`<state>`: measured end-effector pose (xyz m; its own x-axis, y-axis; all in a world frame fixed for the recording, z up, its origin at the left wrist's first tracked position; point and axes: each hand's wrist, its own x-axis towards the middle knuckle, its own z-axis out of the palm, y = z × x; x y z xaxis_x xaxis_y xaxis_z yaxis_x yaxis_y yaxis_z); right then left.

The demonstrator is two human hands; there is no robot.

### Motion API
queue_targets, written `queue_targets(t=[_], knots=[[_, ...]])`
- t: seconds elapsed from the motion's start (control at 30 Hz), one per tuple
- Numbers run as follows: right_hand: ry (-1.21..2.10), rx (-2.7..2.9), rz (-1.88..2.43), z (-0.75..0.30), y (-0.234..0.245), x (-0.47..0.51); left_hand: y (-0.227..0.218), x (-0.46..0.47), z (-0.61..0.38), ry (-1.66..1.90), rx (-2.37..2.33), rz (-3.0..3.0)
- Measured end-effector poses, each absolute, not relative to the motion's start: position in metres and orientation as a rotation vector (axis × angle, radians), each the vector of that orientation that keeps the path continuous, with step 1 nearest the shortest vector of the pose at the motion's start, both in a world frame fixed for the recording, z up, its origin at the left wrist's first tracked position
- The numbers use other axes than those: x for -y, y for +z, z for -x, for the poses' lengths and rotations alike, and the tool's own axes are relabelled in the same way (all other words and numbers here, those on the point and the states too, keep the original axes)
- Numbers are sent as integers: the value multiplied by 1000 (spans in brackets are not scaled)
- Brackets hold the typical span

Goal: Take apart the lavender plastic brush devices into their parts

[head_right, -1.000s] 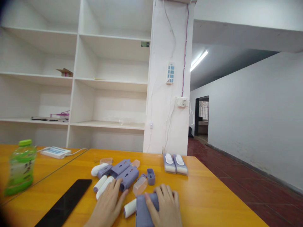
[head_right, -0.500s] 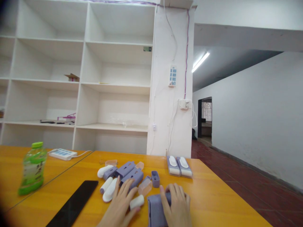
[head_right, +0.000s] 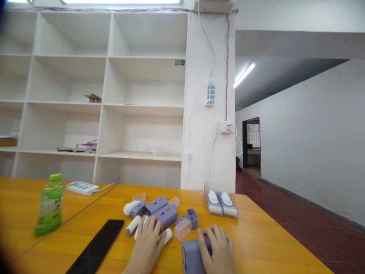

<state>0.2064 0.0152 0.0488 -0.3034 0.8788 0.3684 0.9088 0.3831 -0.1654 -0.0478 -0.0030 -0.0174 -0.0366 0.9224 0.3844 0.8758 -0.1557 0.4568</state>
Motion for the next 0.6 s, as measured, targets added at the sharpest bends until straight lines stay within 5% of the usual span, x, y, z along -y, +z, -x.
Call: queue_targets(t=[0.2,0.33,0.6], knots=[[-183,2415,1334,-205,46,-12,-13,0,49,1116,-1944,-2093],[-275,2395,1241,-201,41,-12,-7,16,45,1266,-1432,-2109],[-267,2361,1227,-187,48,4,-4,33,24,834,-1448,-1872]])
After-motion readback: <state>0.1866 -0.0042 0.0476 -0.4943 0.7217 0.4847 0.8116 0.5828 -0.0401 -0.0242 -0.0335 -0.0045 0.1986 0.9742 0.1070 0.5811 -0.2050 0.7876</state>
